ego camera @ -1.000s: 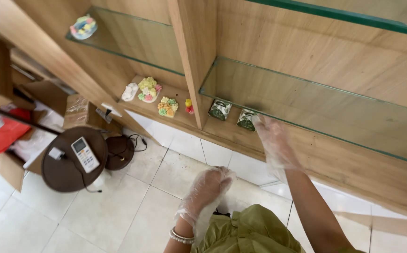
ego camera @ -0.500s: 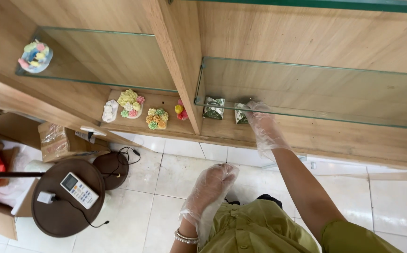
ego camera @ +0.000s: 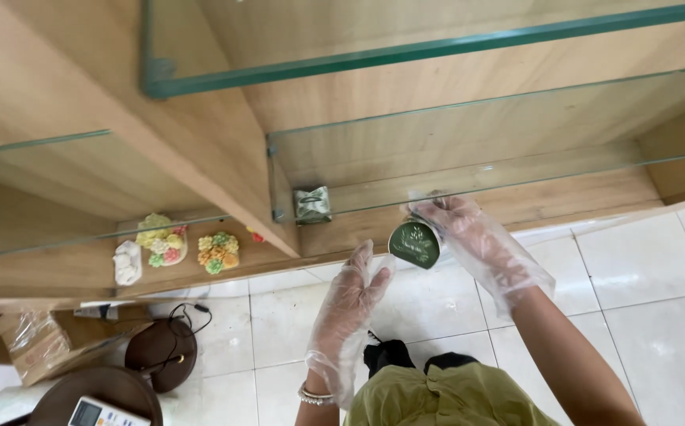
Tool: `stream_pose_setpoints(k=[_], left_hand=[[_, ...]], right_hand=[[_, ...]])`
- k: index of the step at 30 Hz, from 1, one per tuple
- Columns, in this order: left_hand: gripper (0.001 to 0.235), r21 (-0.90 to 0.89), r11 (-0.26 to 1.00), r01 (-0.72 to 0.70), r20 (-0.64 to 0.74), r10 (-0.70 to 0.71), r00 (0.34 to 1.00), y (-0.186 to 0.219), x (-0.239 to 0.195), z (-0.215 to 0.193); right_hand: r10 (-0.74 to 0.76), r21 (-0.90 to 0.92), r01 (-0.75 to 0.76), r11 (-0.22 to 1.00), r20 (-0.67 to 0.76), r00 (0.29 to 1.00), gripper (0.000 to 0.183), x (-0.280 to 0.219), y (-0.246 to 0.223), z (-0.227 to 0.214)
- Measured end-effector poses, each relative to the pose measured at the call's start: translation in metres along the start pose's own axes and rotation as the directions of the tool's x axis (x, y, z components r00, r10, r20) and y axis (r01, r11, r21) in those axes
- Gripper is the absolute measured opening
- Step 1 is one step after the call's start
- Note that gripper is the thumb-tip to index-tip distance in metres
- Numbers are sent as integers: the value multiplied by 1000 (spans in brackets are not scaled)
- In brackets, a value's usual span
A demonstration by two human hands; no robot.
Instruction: Moving packaged candles from a work table and arranging them on display shelves.
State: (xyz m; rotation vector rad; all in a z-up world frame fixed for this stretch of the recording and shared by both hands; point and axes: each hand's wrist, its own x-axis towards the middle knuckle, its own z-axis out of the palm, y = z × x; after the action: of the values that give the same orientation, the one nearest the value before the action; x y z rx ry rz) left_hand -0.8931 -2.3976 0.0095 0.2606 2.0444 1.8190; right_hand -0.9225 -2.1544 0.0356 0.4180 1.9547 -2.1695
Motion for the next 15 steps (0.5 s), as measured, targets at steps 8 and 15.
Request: stream_pose_setpoints(k=[8,15], left_hand=[[80,-397,867,303,345,-165,924,54,16,111],[90,-377,659,651,502,-445,742,79,5,271]], right_hand=[[167,265,-114,957,-187,968,29,-107,-61,-46],[116,377,29,926,-358,926,22,-190,-8,-175]])
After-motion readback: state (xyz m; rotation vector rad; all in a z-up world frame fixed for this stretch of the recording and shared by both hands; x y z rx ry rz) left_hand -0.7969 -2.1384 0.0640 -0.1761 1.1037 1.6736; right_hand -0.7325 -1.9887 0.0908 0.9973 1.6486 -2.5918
